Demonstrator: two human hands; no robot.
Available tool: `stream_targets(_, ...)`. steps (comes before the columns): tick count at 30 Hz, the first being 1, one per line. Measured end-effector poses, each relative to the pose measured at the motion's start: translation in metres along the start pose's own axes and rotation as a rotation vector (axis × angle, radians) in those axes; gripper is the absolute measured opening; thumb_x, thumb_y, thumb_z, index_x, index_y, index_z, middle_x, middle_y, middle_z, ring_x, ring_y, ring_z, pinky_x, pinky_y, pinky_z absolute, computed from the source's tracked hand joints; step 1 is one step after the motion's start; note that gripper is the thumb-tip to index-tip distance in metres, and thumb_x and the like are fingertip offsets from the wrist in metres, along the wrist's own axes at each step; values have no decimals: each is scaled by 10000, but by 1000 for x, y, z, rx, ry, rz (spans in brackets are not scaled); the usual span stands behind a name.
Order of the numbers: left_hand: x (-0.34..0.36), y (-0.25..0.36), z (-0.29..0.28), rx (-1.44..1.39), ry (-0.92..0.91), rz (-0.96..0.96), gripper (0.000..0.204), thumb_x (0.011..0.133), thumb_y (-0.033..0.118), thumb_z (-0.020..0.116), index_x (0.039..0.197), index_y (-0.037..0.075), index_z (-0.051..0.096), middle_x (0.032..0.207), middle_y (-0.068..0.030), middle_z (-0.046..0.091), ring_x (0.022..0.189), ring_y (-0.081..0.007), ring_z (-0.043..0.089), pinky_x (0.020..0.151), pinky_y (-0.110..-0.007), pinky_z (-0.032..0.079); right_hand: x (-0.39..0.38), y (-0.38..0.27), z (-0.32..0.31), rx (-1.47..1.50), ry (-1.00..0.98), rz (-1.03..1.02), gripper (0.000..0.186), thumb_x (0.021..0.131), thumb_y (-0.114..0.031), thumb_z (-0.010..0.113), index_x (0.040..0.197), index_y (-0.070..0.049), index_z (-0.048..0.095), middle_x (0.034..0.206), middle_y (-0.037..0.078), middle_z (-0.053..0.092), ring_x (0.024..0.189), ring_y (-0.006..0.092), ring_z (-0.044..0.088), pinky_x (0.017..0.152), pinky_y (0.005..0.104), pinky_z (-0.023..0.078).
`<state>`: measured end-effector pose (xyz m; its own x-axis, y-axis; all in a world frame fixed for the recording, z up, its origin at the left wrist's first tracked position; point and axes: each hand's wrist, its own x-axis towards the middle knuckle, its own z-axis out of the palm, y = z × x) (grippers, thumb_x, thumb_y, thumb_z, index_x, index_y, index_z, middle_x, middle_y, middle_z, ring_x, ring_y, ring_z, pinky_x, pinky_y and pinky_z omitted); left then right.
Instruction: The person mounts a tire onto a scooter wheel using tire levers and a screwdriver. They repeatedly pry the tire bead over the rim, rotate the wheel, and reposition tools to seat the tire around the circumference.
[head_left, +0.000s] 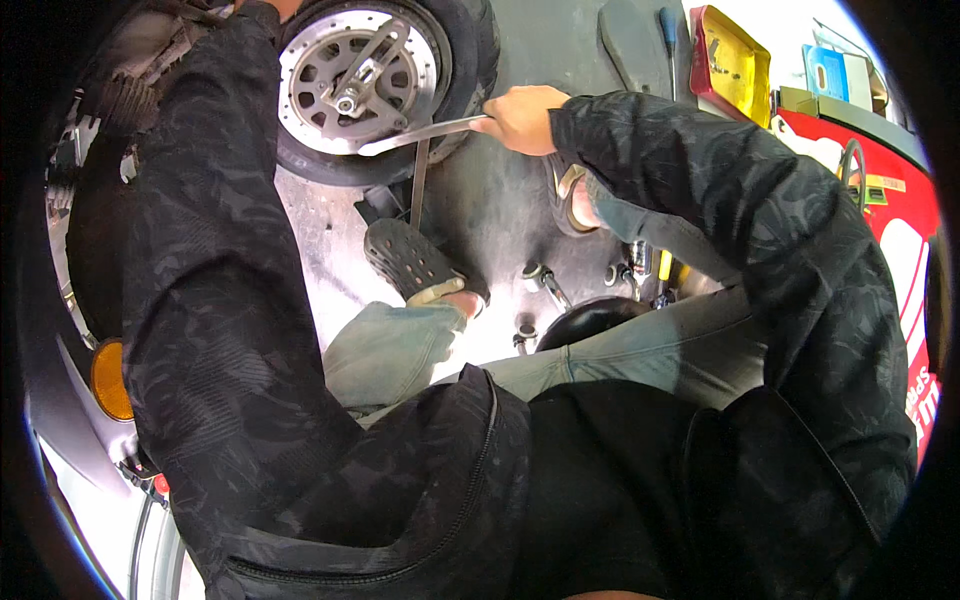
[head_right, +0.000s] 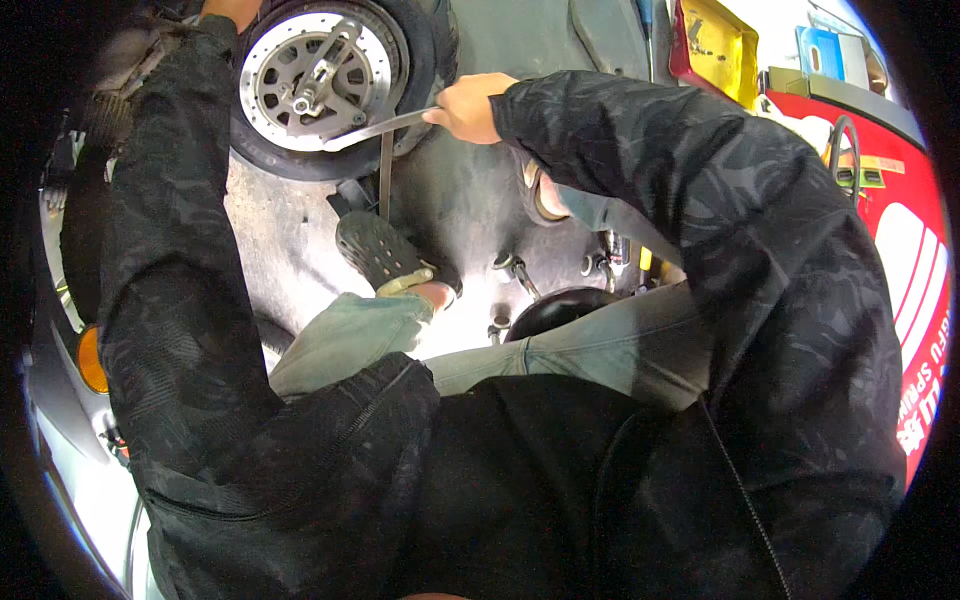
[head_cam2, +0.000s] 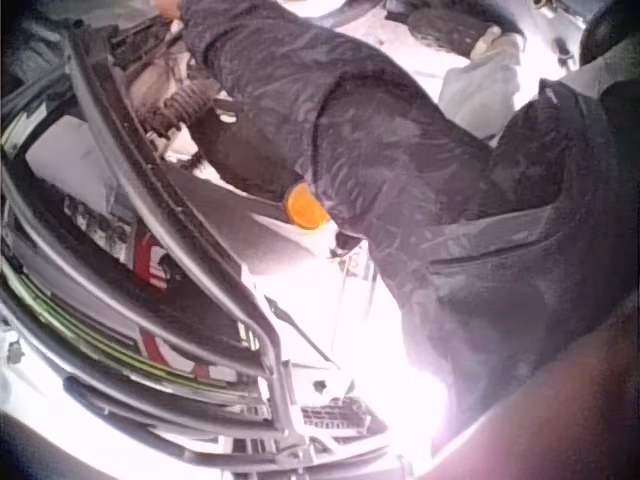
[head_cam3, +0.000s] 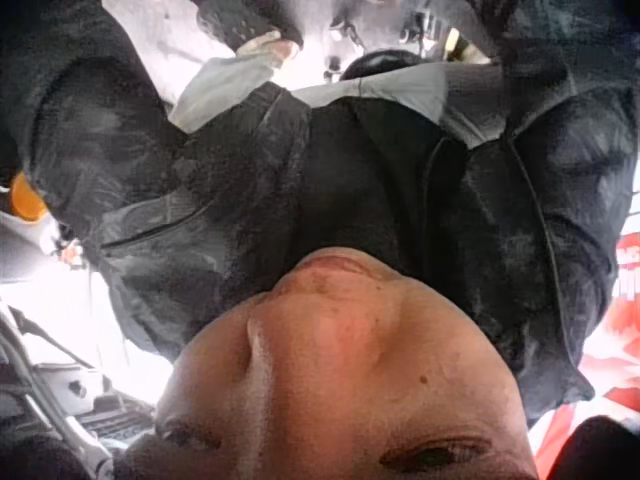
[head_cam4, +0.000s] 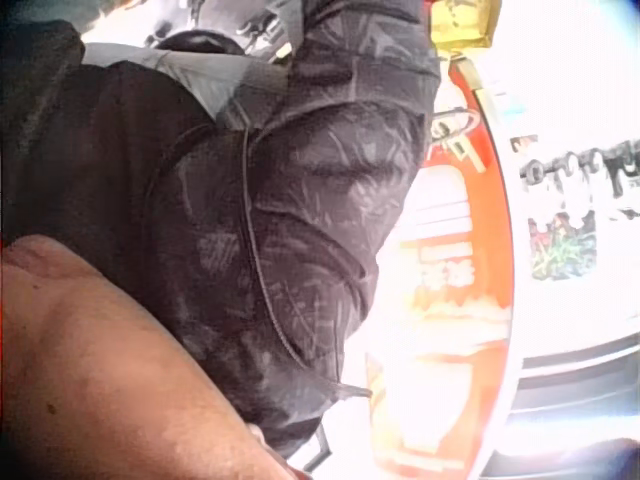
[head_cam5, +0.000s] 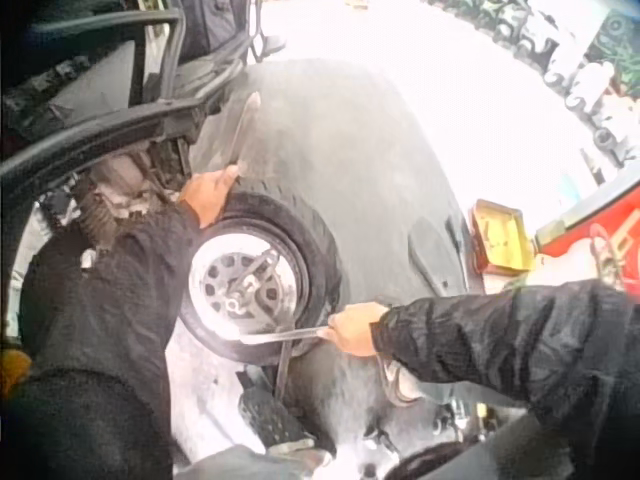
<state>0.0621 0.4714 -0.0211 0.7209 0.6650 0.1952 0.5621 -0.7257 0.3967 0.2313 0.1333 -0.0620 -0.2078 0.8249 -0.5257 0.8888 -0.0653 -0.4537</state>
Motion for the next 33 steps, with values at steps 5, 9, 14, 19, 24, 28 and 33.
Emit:
stream_targets(5, 1, -7, 0, 36, -41, 49, 639, 1107, 573, 317, 1226, 91, 719, 1080, -298, 705, 1086, -499, 644, 906, -557, 494, 5, -9, 34, -35, -1, -9, 519, 1077, -461, 468, 1019, -16, 730, 911, 235, 743, 897, 457, 710, 825, 547, 566)
stream_targets(9, 1, -12, 2, 48, -13, 89, 625, 1112, 542, 331, 1162, 61, 728, 1052, -299, 705, 1071, -495, 646, 894, -560, 492, 8, 4, 50, 22, 96, 106, 538, 1085, -472, 452, 1007, -21, 735, 856, 238, 735, 858, 462, 712, 805, 552, 565)
stream_targets(14, 2, -8, 1, 50, 22, 146, 578, 1109, 490, 389, 1046, 24, 724, 993, -283, 709, 984, -491, 663, 829, -564, 502, 28, 2, 54, 56, 68, 67, 549, 1077, -487, 454, 1013, -26, 744, 908, 251, 740, 917, 460, 713, 832, 549, 565)
stream_targets(19, 9, 3, -1, 158, 64, 177, 516, 1079, 468, 486, 980, 24, 728, 871, -285, 699, 875, -492, 674, 761, -587, 513, 54, -7, 48, 112, 90, -19, 559, 1073, -494, 476, 963, -7, 726, 862, 260, 721, 882, 462, 702, 825, 542, 561)
stream_targets(24, 12, 3, -1, 156, 90, 220, 493, 1054, 451, 540, 940, 7, 720, 827, -293, 693, 831, -510, 671, 751, -595, 515, 62, -2, 39, 91, 77, -77, 574, 1058, -500, 506, 896, -4, 745, 852, 266, 718, 854, 464, 703, 793, 535, 571)
stream_targets(28, 14, 1, 5, 184, 99, 232, 462, 1043, 427, 561, 932, 7, 718, 838, -284, 691, 844, -496, 670, 750, -579, 515, 66, -3, 35, 70, 89, -109, 558, 1055, -492, 521, 894, -6, 743, 837, 252, 725, 825, 466, 705, 780, 531, 578)
stream_targets(33, 14, 4, 3, 83, 96, 237, 449, 1040, 412, 575, 919, 3, 716, 860, -274, 693, 857, -491, 666, 747, -568, 508, 65, -14, 39, 42, 114, -125, 551, 1067, -478, 508, 915, -3, 742, 834, 258, 728, 827, 471, 717, 770, 540, 586)
